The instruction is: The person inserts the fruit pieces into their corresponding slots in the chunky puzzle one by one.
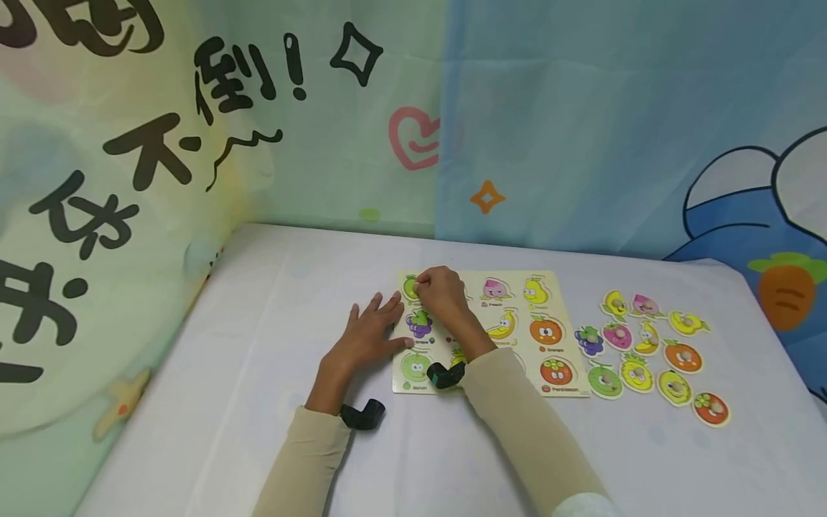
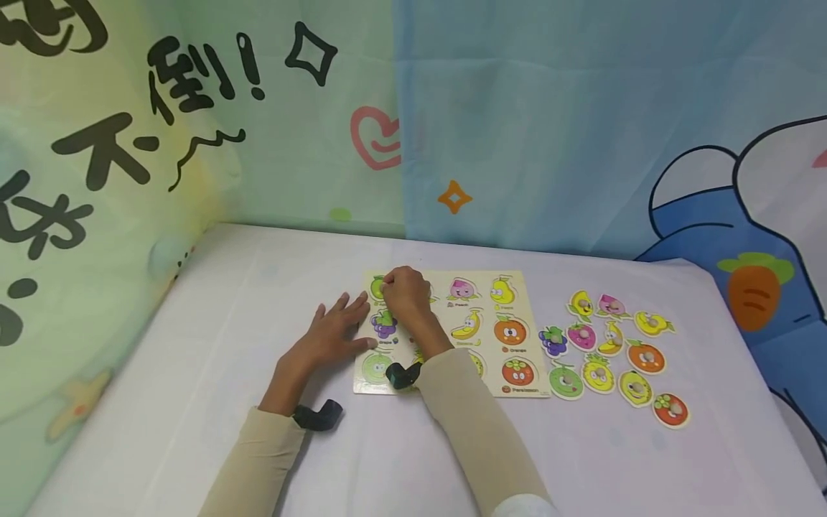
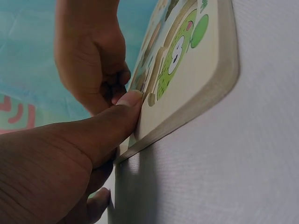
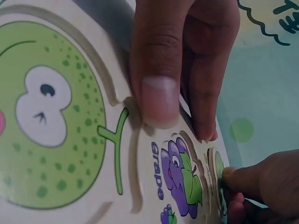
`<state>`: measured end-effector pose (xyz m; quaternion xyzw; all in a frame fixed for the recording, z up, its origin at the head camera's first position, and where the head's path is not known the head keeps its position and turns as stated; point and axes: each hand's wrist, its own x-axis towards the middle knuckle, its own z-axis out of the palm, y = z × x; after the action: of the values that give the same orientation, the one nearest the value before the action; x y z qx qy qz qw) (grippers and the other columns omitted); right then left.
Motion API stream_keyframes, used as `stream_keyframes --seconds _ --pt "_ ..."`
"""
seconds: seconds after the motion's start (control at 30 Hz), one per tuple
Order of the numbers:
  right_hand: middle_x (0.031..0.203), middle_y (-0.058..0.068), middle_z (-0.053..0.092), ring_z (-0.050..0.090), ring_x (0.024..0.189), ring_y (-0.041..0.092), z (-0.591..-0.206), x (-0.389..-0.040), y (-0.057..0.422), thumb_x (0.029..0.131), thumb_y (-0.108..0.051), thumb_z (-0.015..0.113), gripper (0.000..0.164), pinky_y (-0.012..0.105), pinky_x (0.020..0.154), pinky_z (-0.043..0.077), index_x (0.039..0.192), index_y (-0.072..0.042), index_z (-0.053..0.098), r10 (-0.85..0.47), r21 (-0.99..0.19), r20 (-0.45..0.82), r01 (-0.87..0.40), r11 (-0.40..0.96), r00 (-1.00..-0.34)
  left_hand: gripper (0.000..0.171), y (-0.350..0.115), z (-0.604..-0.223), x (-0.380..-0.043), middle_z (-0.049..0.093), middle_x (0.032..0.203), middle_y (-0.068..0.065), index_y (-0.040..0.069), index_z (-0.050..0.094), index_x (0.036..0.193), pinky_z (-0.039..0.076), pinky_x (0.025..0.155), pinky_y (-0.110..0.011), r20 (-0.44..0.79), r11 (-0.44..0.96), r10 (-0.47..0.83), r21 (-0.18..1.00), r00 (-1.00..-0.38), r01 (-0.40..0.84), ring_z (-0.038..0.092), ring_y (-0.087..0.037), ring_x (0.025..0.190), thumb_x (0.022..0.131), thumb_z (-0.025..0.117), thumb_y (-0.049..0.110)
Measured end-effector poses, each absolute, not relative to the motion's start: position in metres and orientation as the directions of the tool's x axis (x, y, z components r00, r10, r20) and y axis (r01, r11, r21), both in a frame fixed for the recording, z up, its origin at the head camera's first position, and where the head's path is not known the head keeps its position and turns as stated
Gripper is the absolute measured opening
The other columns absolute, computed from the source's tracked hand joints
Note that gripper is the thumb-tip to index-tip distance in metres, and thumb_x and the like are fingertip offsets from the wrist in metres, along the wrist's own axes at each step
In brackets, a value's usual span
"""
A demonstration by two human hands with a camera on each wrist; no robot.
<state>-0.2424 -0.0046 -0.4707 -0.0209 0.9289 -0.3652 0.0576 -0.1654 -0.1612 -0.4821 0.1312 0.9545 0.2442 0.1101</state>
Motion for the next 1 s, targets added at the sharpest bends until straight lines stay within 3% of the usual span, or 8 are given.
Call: stream_keyframes --seconds 0.27,0.47,0.63,0.83,1.0 --pt "0.095 0.008 0.069 0.059 0.088 0.024 -0.472 -0.24 -0.003 0.094 -0.014 0.065 0.016 0.045 0.093 0.04 0.103 -0.004 0.073 -0.099 -0.646 -0.021 -0.062 0.761 -0.995 0.075 -0.159 -0.481 -0.166 0.025 0.158 0.003 0.014 0.039 0.15 0.002 0.114 -0.059 -0.141 0.845 0.309 0.494 -0.941 0.203 0.011 -0.026 0.147 0.088 0.069 0.046" --pt "0.094 0.007 0.069 0.059 0.088 0.024 -0.473 -0.239 -0.004 0.094 -0.015 0.064 0.017 0.044 0.091 0.039 0.104 -0.004 0.074 -0.091 -0.644 0.003 -0.071 0.762 -0.996 0.075 -0.158 -0.482 -0.167 0.025 0.158 0.004 0.015 0.039 0.15 0.001 0.114 -0.058 -0.141 0.844 0.304 0.499 -0.942 0.197 0.01 -0.026 0.147 0.088 0.069 0.045" --pt "0.099 0.008 0.069 0.06 0.09 0.024 -0.474 -0.237 -0.005 0.095 -0.016 0.063 0.018 0.042 0.085 0.046 0.105 -0.005 0.073 -0.078 -0.61 0.0 -0.062 0.79 -0.997 0.075 -0.157 -0.481 -0.166 0.024 0.158 0.004 0.015 0.038 0.15 0.001 0.114 -0.058 -0.152 0.848 0.301 0.495 -0.941 0.192 0.01 -0.026 0.147 0.088 0.069 0.045" --pt "0.107 0.01 0.065 0.059 0.1 0.026 -0.475 -0.233 -0.002 0.096 -0.015 0.061 0.024 0.042 0.088 0.047 0.116 -0.006 0.071 -0.122 -0.575 0.006 -0.103 0.812 -0.993 0.076 -0.156 -0.48 -0.166 0.024 0.158 0.003 0.015 0.038 0.151 0.001 0.114 -0.058 -0.162 0.85 0.3 0.494 -0.94 0.186 0.01 -0.027 0.147 0.088 0.069 0.045" --pt "0.111 0.013 0.065 0.06 0.104 0.027 -0.476 -0.228 0.007 0.099 -0.011 0.055 0.033 0.041 0.091 0.047 0.129 -0.004 0.062 -0.176 -0.632 0.036 -0.159 0.759 -0.984 0.076 -0.158 -0.48 -0.164 0.024 0.158 0.003 0.014 0.038 0.15 0.002 0.114 -0.058 -0.162 0.848 0.3 0.497 -0.94 0.185 0.01 -0.027 0.147 0.088 0.069 0.044"
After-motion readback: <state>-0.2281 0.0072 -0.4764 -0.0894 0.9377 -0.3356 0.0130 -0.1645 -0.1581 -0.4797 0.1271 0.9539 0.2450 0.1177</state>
